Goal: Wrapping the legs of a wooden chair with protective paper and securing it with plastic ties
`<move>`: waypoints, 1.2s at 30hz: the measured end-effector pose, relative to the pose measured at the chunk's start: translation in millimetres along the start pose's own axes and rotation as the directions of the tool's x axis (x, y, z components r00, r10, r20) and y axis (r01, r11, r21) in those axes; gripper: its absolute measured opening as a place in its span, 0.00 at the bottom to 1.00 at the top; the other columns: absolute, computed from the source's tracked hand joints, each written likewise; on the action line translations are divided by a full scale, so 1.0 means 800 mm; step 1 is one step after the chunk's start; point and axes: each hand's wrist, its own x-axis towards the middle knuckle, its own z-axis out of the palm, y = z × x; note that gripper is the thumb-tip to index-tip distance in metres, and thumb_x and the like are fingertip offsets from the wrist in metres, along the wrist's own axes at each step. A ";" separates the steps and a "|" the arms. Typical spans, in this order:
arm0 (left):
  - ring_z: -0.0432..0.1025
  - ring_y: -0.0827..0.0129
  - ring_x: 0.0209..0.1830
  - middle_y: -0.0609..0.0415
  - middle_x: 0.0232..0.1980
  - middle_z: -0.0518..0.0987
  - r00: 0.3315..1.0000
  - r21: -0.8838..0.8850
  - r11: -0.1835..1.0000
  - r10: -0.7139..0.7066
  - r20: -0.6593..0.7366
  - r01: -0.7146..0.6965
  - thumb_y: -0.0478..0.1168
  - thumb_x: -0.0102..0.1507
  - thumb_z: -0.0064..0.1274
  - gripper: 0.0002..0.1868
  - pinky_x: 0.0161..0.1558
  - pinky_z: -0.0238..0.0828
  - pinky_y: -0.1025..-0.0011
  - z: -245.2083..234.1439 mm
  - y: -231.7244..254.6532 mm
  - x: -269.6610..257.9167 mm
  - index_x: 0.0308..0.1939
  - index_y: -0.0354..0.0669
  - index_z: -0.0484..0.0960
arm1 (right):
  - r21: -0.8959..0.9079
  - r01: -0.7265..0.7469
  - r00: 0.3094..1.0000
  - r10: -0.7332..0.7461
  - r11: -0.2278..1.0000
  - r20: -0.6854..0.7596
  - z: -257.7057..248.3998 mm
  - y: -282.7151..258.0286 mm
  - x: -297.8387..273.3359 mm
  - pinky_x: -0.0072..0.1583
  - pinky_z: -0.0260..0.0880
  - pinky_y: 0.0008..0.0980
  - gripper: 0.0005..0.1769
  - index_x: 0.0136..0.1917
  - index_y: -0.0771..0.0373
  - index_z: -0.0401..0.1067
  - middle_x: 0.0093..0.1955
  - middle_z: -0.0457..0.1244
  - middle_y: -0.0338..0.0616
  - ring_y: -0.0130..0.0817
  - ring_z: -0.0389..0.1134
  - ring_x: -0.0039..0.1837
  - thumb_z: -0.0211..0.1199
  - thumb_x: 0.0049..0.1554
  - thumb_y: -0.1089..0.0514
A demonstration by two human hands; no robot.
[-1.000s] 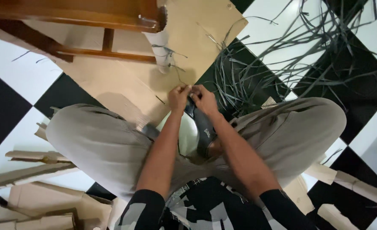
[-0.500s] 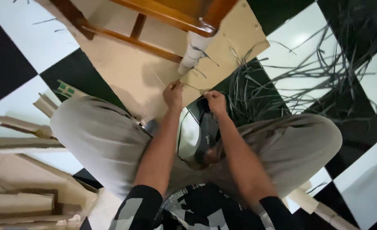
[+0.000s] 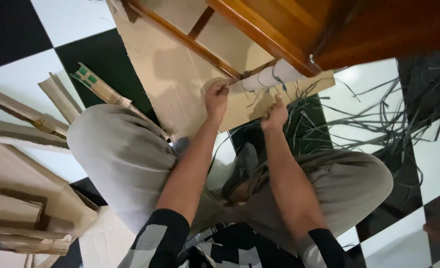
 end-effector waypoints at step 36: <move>0.68 0.56 0.54 0.55 0.41 0.73 0.885 0.655 0.626 0.442 0.147 -0.422 0.44 0.59 0.66 0.09 0.62 0.60 0.61 -0.033 -0.032 0.045 0.33 0.47 0.82 | 0.203 -0.348 0.751 -0.402 -0.915 -0.524 -0.213 -0.089 0.005 0.79 0.48 0.53 0.45 0.79 0.57 0.59 0.78 0.58 0.46 0.45 0.61 0.77 0.52 0.59 0.29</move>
